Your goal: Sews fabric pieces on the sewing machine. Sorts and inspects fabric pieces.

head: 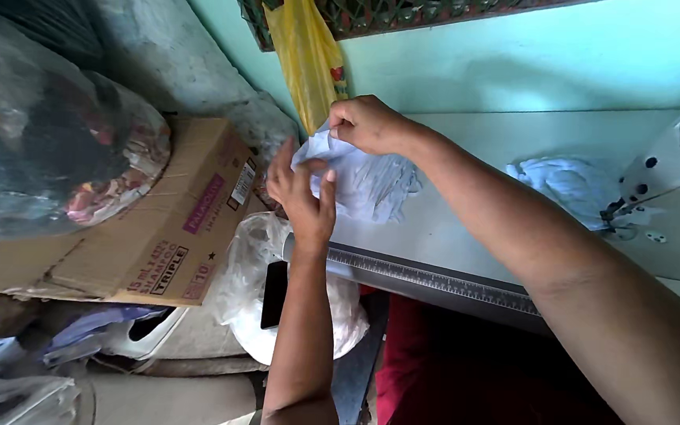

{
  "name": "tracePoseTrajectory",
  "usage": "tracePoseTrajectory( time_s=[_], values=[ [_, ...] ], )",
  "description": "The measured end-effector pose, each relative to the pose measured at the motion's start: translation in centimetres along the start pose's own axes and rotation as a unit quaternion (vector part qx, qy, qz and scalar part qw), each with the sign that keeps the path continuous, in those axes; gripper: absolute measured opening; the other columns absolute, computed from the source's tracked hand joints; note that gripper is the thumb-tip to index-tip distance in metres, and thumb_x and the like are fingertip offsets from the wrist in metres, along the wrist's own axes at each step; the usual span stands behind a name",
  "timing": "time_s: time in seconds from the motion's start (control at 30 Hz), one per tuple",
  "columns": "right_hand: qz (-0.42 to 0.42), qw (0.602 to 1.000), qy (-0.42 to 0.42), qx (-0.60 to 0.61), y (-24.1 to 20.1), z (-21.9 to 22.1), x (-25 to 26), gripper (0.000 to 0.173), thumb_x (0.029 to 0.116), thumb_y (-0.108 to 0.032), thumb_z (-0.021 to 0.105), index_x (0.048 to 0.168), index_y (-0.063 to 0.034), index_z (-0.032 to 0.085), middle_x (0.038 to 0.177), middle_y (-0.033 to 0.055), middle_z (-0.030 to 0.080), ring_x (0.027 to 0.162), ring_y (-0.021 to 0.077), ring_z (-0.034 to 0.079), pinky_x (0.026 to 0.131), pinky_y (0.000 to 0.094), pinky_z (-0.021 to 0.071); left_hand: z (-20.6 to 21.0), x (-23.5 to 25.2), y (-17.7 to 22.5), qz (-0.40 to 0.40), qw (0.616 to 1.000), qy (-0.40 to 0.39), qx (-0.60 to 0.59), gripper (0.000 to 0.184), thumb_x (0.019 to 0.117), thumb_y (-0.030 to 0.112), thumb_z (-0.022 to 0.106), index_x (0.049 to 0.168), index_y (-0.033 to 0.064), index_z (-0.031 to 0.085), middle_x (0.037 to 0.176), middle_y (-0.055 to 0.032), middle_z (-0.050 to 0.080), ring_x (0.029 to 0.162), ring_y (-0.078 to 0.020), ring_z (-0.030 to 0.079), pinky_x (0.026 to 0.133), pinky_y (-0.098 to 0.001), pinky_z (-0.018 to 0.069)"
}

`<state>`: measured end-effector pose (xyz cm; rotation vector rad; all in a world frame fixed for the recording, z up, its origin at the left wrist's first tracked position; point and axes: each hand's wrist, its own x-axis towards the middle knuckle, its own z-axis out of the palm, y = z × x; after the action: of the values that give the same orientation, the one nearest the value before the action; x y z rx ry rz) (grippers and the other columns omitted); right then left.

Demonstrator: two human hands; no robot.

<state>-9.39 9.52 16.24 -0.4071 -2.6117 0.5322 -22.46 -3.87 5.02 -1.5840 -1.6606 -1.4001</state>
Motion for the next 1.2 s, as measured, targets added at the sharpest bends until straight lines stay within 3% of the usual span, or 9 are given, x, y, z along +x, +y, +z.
tracePoseTrajectory(
  time_s=[0.13,0.23,0.3,0.53,0.73,0.9,1.0,1.1,1.2],
  values=[
    [-0.017,0.999,0.033,-0.004,0.4,0.3,-0.6,0.017,0.1015,-0.013,0.059,0.106,-0.0008,0.070,0.099,0.0144,0.070,0.096,0.0263,0.066,0.088,0.0449,0.0517,-0.1,3.2,-0.5,-0.026,0.998,-0.051,-0.040,0.077,0.0889,0.025,0.075,0.150,-0.0047,0.038,0.148,-0.0228,0.052,0.142,-0.0335,0.046,0.122,-0.0651,0.0138],
    [-0.050,0.996,0.054,-0.048,1.8,1.0,-1.4,0.035,0.0851,-0.009,0.072,0.120,-0.0055,0.066,0.118,0.0162,0.066,0.118,0.0369,0.057,0.097,0.0588,0.0438,-0.4,4.7,-0.2,-0.010,0.993,-0.120,0.004,0.032,0.0973,0.016,0.064,0.127,0.0042,0.069,0.116,-0.0101,0.075,0.116,-0.0241,0.068,0.120,-0.0668,0.0189],
    [-0.048,0.995,0.035,-0.076,2.7,1.3,-1.9,0.056,0.0774,-0.006,0.075,0.131,-0.0086,0.061,0.126,0.0158,0.064,0.124,0.0382,0.054,0.098,0.0625,0.0407,-0.7,5.1,-0.1,-0.011,0.992,-0.126,0.000,0.024,0.0995,0.013,0.061,0.118,0.0051,0.073,0.108,-0.0089,0.076,0.108,-0.0211,0.070,0.119,-0.0613,0.0272],
    [-0.038,0.998,0.041,-0.036,4.2,1.5,-1.8,0.034,0.0911,-0.011,0.066,0.125,-0.0040,0.067,0.121,0.0170,0.067,0.121,0.0362,0.059,0.099,0.0624,0.0421,-0.8,5.5,-0.6,-0.033,0.992,-0.122,-0.017,0.026,0.1030,0.017,0.054,0.118,0.0056,0.072,0.104,-0.0121,0.075,0.099,-0.0258,0.070,0.093,-0.0505,0.0508],
    [-0.072,0.994,0.050,-0.067,4.5,1.5,-1.2,0.039,0.0943,-0.011,0.061,0.133,-0.0095,0.067,0.135,0.0118,0.066,0.131,0.0327,0.056,0.105,0.0608,0.0401,-0.7,5.6,-0.6,-0.020,0.993,-0.117,-0.016,0.027,0.1034,0.017,0.054,0.120,0.0065,0.072,0.106,-0.0121,0.075,0.101,-0.0240,0.070,0.094,-0.0478,0.0519],
    [-0.082,0.992,0.034,-0.089,3.2,0.3,0.3,0.031,0.1037,-0.006,0.050,0.128,-0.0087,0.069,0.118,0.0159,0.073,0.112,0.0339,0.069,0.100,0.0546,0.0505,-0.7,2.2,1.8,0.007,0.992,0.036,-0.122,0.042,0.1023,0.027,0.059,0.135,0.0001,0.058,0.133,-0.0121,0.062,0.124,-0.0192,0.059,0.106,-0.0374,0.0495],
    [-0.072,0.994,0.045,-0.069,2.7,-0.9,1.9,0.034,0.1023,-0.002,0.046,0.127,-0.0060,0.069,0.116,0.0180,0.073,0.111,0.0343,0.069,0.099,0.0525,0.0510,2.1,-0.5,5.4,-0.033,0.939,0.054,-0.338,0.024,0.1053,0.024,0.054,0.126,0.0124,0.058,0.117,0.0070,0.062,0.099,-0.0029,0.061,0.087,-0.0268,0.0535],
    [-0.052,0.996,0.061,-0.050,2.6,-1.8,3.5,0.028,0.1037,-0.007,0.049,0.123,-0.0050,0.070,0.111,0.0174,0.073,0.110,0.0319,0.068,0.099,0.0511,0.0500,5.2,0.0,7.6,-0.168,0.866,-0.046,-0.469,0.042,0.1057,0.018,0.047,0.145,0.0041,0.042,0.140,-0.0066,0.055,0.113,-0.0134,0.064,0.098,-0.0358,0.0547],
    [-0.036,0.995,0.086,-0.023,2.9,-2.6,4.8,0.026,0.1024,-0.008,0.052,0.122,-0.0042,0.070,0.112,0.0167,0.072,0.111,0.0296,0.068,0.100,0.0498,0.0498,7.5,2.8,8.5,-0.275,0.789,-0.018,-0.548,0.054,0.1062,0.014,0.041,0.155,-0.0004,0.024,0.152,-0.0170,0.042,0.128,-0.0219,0.058,0.107,-0.0376,0.0505]
  ],
)
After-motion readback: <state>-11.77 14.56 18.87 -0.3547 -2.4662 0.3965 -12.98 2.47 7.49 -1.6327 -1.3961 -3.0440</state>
